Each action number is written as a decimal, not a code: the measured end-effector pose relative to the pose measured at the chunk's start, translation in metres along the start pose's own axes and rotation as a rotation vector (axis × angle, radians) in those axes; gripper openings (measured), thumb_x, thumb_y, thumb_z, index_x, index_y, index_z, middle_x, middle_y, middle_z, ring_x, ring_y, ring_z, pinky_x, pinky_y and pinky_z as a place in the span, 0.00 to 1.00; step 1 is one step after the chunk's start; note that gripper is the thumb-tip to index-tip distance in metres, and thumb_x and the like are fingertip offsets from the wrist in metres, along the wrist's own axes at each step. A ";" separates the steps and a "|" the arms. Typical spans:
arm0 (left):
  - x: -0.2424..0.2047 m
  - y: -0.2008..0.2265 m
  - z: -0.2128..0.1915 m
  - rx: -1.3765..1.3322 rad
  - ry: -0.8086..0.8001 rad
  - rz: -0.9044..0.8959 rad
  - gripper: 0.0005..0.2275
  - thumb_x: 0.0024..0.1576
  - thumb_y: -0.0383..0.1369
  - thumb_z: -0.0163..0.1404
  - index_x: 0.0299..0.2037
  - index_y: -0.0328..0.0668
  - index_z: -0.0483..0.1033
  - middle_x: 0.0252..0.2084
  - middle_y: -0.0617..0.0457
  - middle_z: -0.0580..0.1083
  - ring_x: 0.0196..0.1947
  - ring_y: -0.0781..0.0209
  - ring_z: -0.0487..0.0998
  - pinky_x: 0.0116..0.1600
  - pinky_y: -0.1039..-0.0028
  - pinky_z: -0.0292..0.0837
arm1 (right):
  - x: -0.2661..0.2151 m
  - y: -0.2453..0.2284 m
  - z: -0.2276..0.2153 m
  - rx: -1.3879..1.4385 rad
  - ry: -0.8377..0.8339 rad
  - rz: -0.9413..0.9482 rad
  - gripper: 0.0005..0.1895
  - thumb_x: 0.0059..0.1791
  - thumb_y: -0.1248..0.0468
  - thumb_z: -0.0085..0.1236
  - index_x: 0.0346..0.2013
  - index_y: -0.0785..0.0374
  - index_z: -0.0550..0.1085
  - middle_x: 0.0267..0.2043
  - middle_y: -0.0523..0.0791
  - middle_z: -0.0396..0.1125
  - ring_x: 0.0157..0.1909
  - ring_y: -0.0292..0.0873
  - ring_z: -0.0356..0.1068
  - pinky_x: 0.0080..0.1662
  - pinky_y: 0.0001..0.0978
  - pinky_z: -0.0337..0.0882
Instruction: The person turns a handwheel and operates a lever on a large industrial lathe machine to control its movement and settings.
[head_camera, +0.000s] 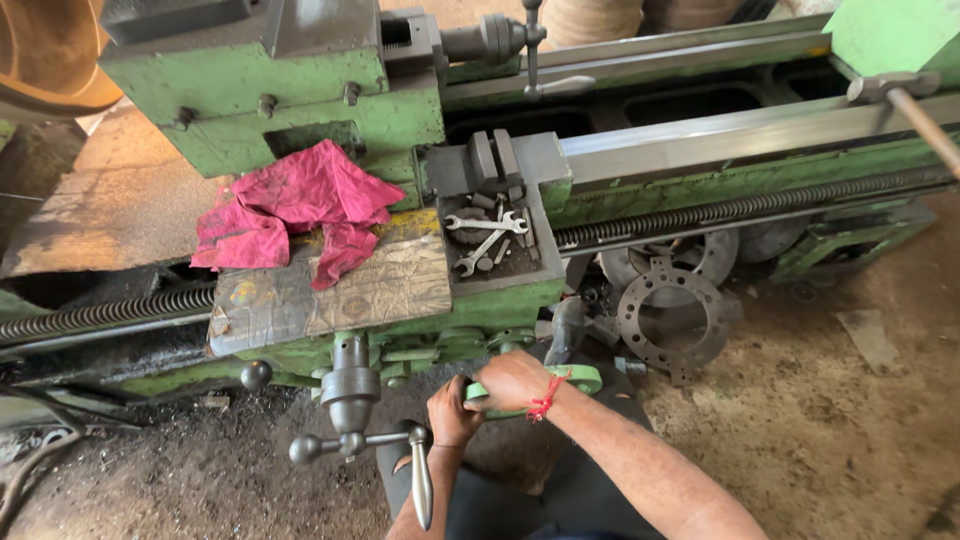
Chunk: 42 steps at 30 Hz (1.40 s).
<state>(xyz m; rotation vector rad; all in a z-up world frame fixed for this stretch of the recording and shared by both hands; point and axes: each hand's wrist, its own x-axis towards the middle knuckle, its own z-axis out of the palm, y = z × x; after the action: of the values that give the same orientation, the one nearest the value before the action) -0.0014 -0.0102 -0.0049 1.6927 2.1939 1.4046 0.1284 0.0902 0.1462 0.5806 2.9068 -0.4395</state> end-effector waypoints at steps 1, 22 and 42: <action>0.001 0.001 0.000 -0.004 0.000 -0.002 0.08 0.43 0.34 0.53 0.31 0.44 0.72 0.28 0.45 0.76 0.30 0.38 0.77 0.34 0.54 0.74 | 0.000 0.000 0.000 -0.003 0.006 -0.010 0.30 0.47 0.35 0.56 0.34 0.61 0.79 0.29 0.54 0.73 0.35 0.58 0.75 0.40 0.52 0.73; -0.147 -0.054 -0.108 0.189 0.007 -0.483 0.14 0.60 0.29 0.52 0.56 0.38 0.76 0.53 0.35 0.74 0.52 0.35 0.74 0.56 0.56 0.70 | 0.006 -0.001 0.005 -0.113 -0.051 0.006 0.32 0.47 0.32 0.53 0.31 0.58 0.81 0.29 0.51 0.74 0.35 0.56 0.77 0.39 0.49 0.76; -0.136 -0.066 -0.106 0.163 0.014 -0.534 0.08 0.55 0.29 0.56 0.42 0.35 0.81 0.42 0.38 0.78 0.45 0.38 0.79 0.50 0.58 0.73 | 0.003 0.000 0.013 -0.074 0.012 -0.019 0.33 0.45 0.32 0.54 0.32 0.60 0.82 0.33 0.53 0.75 0.39 0.58 0.76 0.42 0.52 0.75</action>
<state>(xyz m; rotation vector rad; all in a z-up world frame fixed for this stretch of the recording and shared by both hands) -0.0501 -0.1828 -0.0493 1.0006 2.5578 1.1223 0.1272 0.0876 0.1336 0.5471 2.9275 -0.3298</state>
